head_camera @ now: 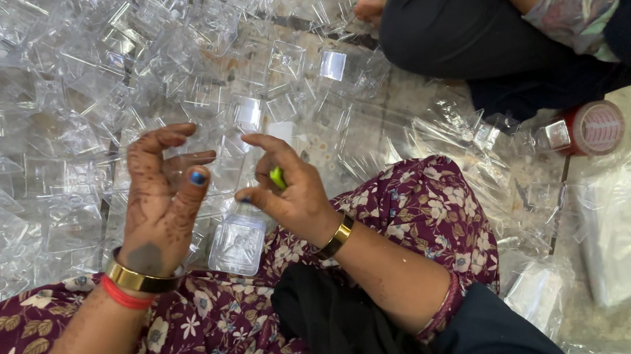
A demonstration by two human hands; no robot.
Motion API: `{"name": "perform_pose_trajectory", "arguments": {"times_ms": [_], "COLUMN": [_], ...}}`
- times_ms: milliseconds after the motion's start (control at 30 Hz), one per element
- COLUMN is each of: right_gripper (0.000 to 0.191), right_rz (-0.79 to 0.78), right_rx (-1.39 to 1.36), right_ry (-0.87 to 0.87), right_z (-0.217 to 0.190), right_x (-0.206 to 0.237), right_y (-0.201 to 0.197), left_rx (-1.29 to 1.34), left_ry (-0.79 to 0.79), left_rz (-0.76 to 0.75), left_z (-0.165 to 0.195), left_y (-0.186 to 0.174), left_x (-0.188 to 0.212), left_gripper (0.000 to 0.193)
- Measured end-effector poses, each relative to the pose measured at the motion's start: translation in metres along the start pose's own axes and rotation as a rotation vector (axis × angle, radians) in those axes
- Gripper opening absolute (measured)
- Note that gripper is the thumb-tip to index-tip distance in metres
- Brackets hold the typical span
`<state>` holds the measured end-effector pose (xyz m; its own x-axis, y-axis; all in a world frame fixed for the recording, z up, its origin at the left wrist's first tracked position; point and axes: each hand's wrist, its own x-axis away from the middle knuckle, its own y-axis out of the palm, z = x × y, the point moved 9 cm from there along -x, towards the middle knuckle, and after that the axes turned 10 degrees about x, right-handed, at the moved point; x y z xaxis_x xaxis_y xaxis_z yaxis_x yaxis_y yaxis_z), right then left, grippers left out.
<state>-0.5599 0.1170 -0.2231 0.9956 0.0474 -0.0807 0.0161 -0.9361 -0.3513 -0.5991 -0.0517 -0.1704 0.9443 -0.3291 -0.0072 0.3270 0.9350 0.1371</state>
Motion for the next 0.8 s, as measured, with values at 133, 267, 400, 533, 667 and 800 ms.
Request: {"name": "perform_pose_trajectory", "arguments": {"times_ms": [133,267,400,533,667,800], "right_gripper": [0.078,0.064,0.053,0.045,0.033,0.025], "right_rz": [-0.141,-0.206,-0.13,-0.018,0.057,0.092], "right_rx": [0.156,0.128,0.049,-0.021,-0.15,-0.272], "right_ry": [-0.127,-0.186,-0.226,-0.101,-0.223,-0.039], "right_z": [-0.012,-0.014,-0.008,0.018,0.018,0.032], "right_x": [-0.004,0.003,0.007,0.006,0.008,0.003], "right_y": [0.018,0.027,0.021,0.01,-0.001,-0.008], "left_rx": [0.109,0.11,0.136,0.096,0.013,-0.348], "left_ry": [0.047,0.064,0.011,-0.061,-0.089,0.07], "left_rz": [-0.051,-0.12,-0.078,0.019,0.064,0.074], "left_z": [0.001,0.0,-0.007,-0.018,-0.026,-0.01], "left_y": [0.001,0.009,0.004,-0.005,-0.006,-0.006], "left_x": [0.0,0.003,0.003,-0.001,-0.002,-0.008], "left_gripper": [0.058,0.057,0.055,0.044,0.035,0.028]}}
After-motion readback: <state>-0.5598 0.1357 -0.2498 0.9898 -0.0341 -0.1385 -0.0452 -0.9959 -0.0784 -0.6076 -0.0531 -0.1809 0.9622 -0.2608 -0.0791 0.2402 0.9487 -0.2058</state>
